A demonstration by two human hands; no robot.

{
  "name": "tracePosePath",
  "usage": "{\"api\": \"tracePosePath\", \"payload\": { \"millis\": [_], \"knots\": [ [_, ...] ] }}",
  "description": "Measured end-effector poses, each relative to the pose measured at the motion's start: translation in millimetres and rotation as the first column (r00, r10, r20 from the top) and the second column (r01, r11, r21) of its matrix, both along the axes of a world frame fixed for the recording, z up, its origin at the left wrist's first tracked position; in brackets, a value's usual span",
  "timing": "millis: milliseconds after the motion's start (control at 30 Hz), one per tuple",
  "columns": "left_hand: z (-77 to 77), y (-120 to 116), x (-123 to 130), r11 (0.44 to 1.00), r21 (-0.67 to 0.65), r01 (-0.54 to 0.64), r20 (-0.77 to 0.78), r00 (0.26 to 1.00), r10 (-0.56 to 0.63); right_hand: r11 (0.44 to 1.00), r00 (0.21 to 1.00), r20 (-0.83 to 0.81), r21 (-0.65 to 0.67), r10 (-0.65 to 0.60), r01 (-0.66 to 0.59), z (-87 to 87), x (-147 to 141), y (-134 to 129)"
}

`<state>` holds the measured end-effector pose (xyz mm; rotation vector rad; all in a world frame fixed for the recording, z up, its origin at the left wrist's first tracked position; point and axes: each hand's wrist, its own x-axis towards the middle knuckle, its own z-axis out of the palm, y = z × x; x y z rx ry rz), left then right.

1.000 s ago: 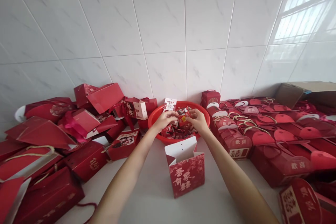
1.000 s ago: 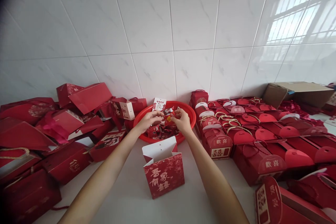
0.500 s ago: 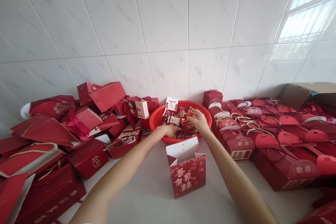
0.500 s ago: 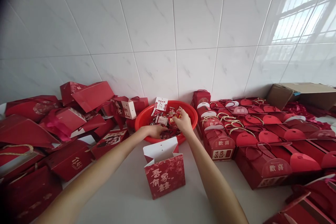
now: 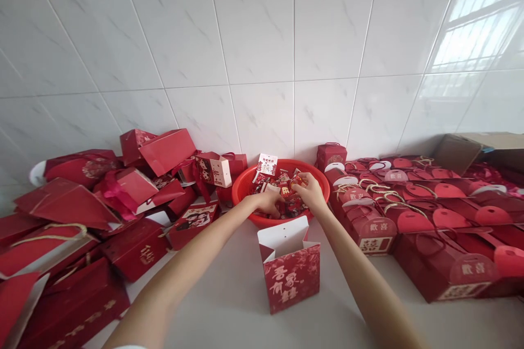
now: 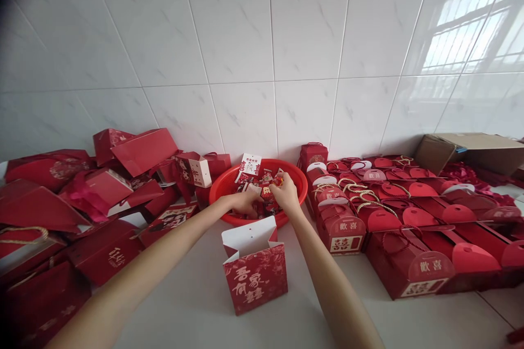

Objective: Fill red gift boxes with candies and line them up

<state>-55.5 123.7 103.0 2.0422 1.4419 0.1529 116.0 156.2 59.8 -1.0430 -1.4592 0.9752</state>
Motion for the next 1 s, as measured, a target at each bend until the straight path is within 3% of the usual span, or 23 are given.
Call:
{"api": "tracePosePath", "payload": {
  "millis": [133,267,367,500,667,1000],
  "knots": [
    [0.2,6,-7,0.984,0.123,-0.129,0.251,0.963,0.095,1.0,0.999,-0.029,0.015,-0.027,0.028,6.6,0,-4],
    [0.0,9,-13,0.928,0.193,-0.32,0.49,0.851,0.192,1.0,0.994,-0.109,-0.029,-0.002,-0.001,10.4,0,-3],
    [0.8,7,-14,0.907,0.189,-0.377,0.591,0.781,0.202,0.994,0.988,-0.132,-0.068,0.075,-0.084,12.4,0,-4],
    [2.8,6,-11,0.916,0.179,-0.358,0.635,0.754,0.17,0.969,0.968,-0.147,-0.114,0.202,-0.22,17.7,1,-11],
    [6.8,2,-7,0.952,0.125,-0.28,0.613,0.776,0.148,0.917,0.923,-0.167,-0.148,0.346,-0.37,24.4,4,-19],
    [6.4,-1,-6,0.963,0.18,-0.202,0.573,0.817,0.064,0.893,0.9,-0.141,-0.128,0.413,-0.431,17.1,3,-11]
  ]
}}
